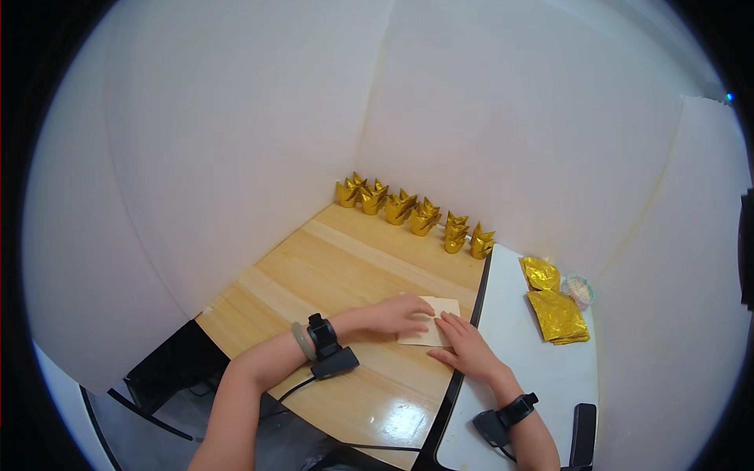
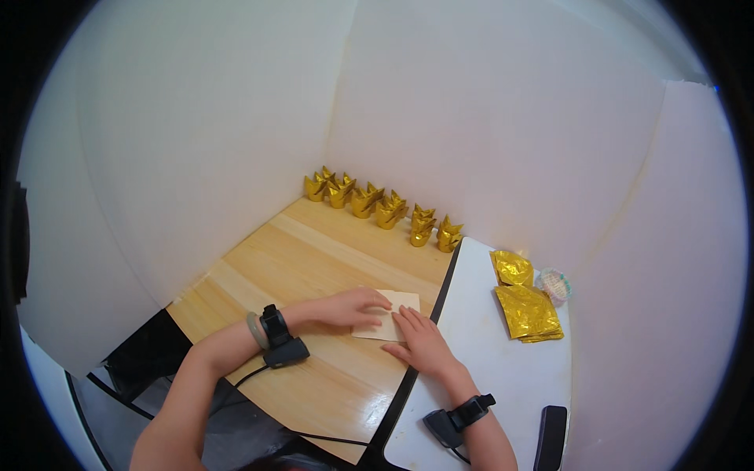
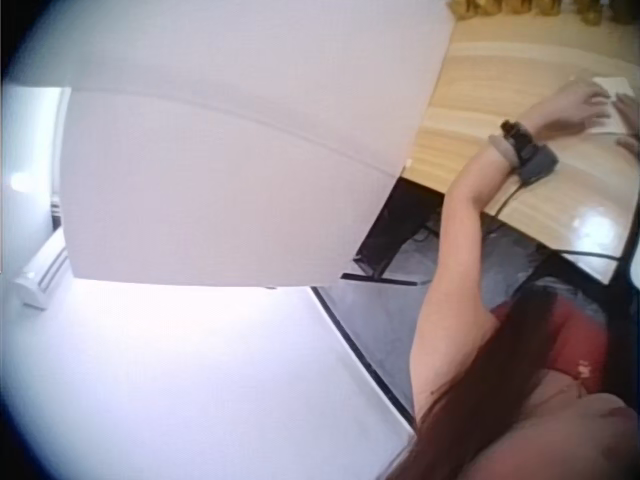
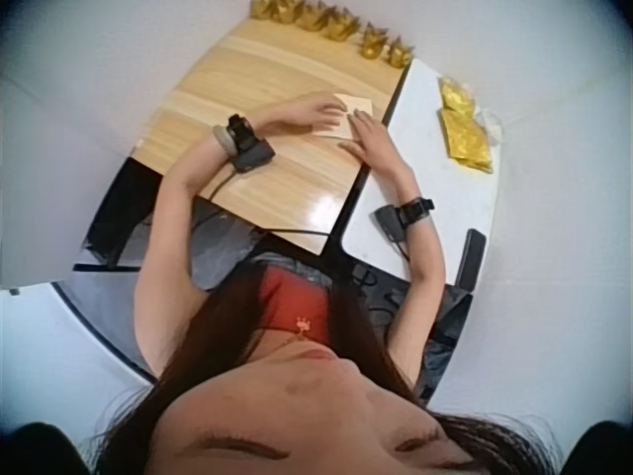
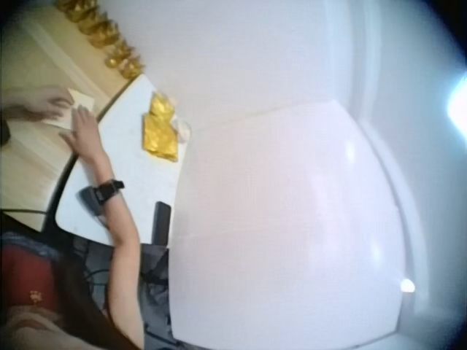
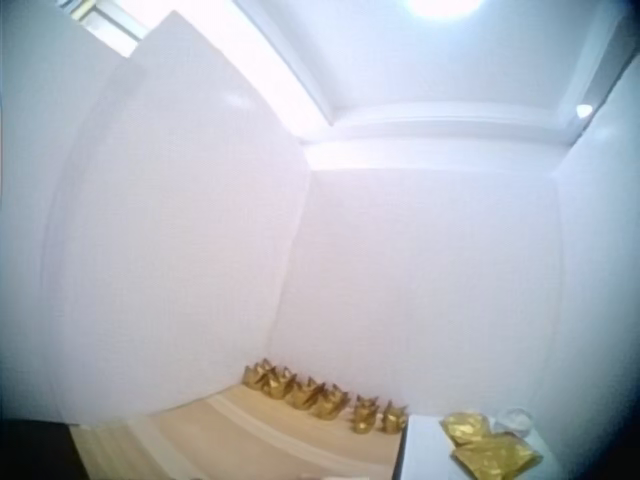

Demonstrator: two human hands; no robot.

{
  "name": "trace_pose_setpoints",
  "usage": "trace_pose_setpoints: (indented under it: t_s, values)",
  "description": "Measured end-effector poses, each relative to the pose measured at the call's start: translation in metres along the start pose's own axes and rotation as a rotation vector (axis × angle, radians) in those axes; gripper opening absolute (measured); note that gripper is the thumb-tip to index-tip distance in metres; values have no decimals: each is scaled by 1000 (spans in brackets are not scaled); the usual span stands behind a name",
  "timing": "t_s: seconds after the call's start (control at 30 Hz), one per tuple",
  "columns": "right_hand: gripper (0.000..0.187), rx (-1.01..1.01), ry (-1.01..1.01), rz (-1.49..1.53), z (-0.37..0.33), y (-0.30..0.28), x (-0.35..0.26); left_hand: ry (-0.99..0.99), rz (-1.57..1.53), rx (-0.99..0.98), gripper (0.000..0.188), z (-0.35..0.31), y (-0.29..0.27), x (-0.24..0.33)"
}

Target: Folding square sheets of gold paper into decorative ingot shapes.

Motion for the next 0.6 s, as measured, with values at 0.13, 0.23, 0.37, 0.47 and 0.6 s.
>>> trace_pose_setpoints:
  t_s: [0.13, 0.23, 0.37, 0.47, 0.6]
  values:
    - [69, -29, 69, -50, 6, -9, 0, 82, 233, -277, 88, -8, 29, 17]
    - [68, -26, 91, -88, 4, -8, 0, 51, 252, -306, 99, -10, 30, 13]
    - [66, -14, 145, -143, 0, -14, 5, -33, 270, -314, 103, -10, 23, 10]
    - [62, 42, 132, -159, 0, -20, 6, -53, 329, -277, 102, -10, 18, 7]
    - [58, 82, 155, -108, 1, -30, 0, 18, 321, -236, 95, -11, 10, 0]
Point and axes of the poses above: each hand's wrist, its own z-axis towards the middle knuckle, its own y-axis out of the palm, x = y × z, the point moved 7 cm from there along z, towards the middle knuckle, and after that the axes turned 1 degree about x, right-handed, at the moved point
